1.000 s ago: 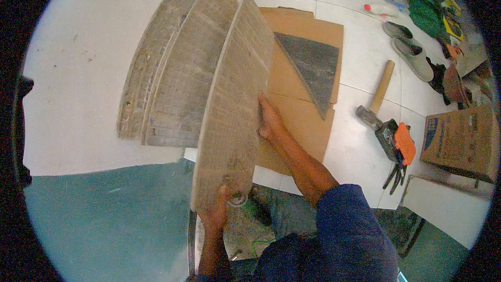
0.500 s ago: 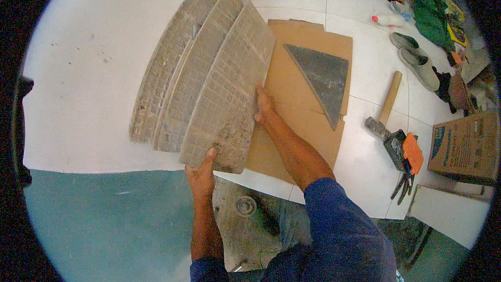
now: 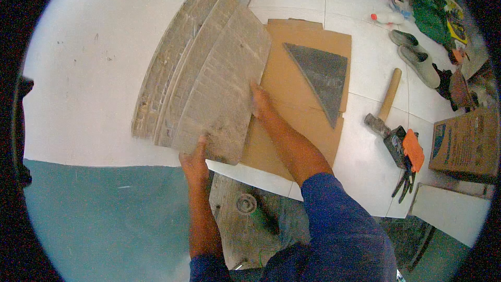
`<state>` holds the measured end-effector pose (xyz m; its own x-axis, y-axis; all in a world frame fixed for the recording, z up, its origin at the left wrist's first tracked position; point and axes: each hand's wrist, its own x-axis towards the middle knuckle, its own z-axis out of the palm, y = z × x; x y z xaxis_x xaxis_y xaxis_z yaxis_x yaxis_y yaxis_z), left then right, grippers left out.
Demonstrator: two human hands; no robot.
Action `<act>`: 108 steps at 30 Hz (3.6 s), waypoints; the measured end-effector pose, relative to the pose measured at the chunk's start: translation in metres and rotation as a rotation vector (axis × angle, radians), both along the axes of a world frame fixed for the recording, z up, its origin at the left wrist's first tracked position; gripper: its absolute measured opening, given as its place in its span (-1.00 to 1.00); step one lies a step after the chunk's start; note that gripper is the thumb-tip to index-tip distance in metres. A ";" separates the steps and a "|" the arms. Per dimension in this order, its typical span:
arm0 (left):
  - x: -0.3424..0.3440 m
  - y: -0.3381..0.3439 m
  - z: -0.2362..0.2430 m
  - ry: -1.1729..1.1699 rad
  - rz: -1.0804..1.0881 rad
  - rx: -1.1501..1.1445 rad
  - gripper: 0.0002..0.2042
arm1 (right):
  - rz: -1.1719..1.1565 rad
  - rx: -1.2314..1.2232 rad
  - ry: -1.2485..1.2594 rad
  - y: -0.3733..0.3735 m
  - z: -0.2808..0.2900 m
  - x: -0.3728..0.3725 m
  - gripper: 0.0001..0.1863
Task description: The person measures and marks a dark tile, then uses an angle grinder to cut it. After cutting, the person places the tile on a stair step to check the fit and marks another tile on the floor.
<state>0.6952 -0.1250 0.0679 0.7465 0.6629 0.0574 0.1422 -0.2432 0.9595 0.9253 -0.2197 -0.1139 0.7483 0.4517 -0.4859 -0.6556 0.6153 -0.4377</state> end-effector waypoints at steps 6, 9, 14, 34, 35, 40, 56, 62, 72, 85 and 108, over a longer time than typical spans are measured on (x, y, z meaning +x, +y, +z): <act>0.003 0.011 -0.013 -0.027 0.014 -0.155 -0.58 | 0.015 -0.507 -0.320 -0.041 0.018 -0.053 -0.42; -0.003 0.011 -0.026 -0.001 0.058 -0.185 -0.56 | -0.086 -0.906 -0.714 -0.080 0.027 -0.123 -0.55; -0.015 0.020 -0.040 0.139 0.067 -0.119 -0.52 | 0.090 -1.163 -1.014 -0.159 0.033 -0.222 -0.49; -0.233 -0.133 0.099 -0.350 -1.045 -0.641 -0.64 | 0.122 -1.452 -1.396 -0.224 -0.019 -0.273 -0.58; -0.242 -0.149 0.103 -0.469 -1.159 -0.668 -0.64 | 0.106 -1.452 -1.375 -0.222 -0.019 -0.273 -0.58; -0.277 -0.190 0.117 -0.926 -0.933 -0.787 -0.71 | 0.058 -1.452 -1.555 -0.222 -0.020 -0.268 -0.67; -0.384 -0.168 0.120 -1.010 -0.769 -0.614 -0.71 | 0.136 -1.590 -1.614 -0.223 -0.023 -0.266 -0.61; -0.402 -0.168 0.123 -1.027 -0.795 -0.483 -0.68 | 0.218 -1.636 -1.642 -0.225 -0.026 -0.259 -0.59; -0.550 -0.149 0.004 0.779 -0.531 0.375 -0.66 | 0.293 -1.733 -1.743 -0.222 -0.032 -0.248 -0.53; -0.591 -0.072 -0.099 0.659 -0.503 -0.001 -0.80 | 0.889 -1.530 -1.548 -0.193 0.040 -0.405 -0.46; -0.869 -0.171 0.221 0.600 0.453 -0.552 -0.39 | 2.269 -0.827 -2.127 -0.182 0.433 -0.581 -0.66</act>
